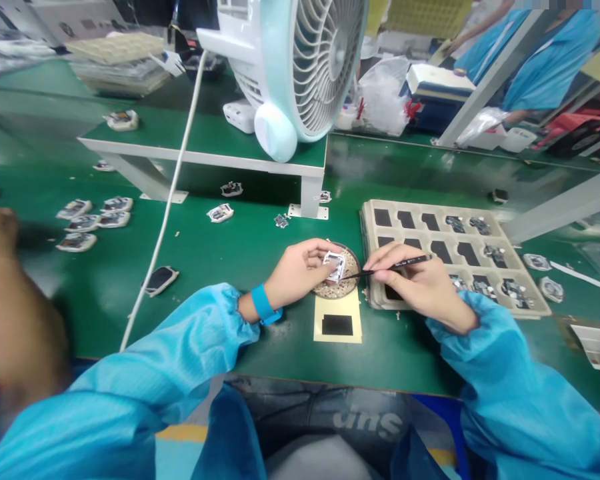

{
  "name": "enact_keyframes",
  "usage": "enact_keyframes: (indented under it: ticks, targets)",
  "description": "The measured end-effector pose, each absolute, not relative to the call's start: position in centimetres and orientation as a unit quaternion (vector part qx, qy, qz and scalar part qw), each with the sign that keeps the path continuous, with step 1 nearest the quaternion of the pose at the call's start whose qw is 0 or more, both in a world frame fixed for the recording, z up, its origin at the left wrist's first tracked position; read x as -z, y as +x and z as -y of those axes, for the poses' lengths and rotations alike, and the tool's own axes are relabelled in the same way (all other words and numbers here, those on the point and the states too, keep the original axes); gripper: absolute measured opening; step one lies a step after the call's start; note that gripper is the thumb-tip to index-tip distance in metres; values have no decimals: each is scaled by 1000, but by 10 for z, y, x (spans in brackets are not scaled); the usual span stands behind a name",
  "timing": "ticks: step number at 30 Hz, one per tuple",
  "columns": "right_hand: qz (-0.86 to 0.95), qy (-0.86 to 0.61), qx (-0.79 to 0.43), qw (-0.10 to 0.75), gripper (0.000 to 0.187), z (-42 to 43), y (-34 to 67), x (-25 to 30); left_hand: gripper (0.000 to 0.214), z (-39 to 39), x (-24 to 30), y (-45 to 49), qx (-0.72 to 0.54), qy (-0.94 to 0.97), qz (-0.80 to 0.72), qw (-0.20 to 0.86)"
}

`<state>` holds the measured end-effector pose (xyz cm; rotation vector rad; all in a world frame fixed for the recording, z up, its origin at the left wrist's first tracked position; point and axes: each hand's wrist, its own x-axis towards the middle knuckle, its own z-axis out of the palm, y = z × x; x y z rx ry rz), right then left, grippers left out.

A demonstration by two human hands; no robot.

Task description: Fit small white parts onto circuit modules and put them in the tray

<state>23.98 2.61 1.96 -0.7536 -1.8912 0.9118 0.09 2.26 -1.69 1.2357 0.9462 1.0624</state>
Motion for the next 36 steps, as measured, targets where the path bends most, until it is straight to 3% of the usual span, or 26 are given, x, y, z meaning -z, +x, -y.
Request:
enact_keyframes:
  ticks: [6,12,27,36]
  targets:
    - [731,-322,-277,534,9,-21,234,-20,34,-22,15,1,-443,524,-381,620]
    - [771,-317,-185,520,12,-19,225,-17,35,-19,8,3,-433,493,-365,661]
    - [737,-307,-241,552,9,-16,222,-18,36,-22,12,-3,-416,470,-312,713]
    - [739,-307,-219,559,2,-16,218,-17,44,-22,8,-3,-402,494,-356,683]
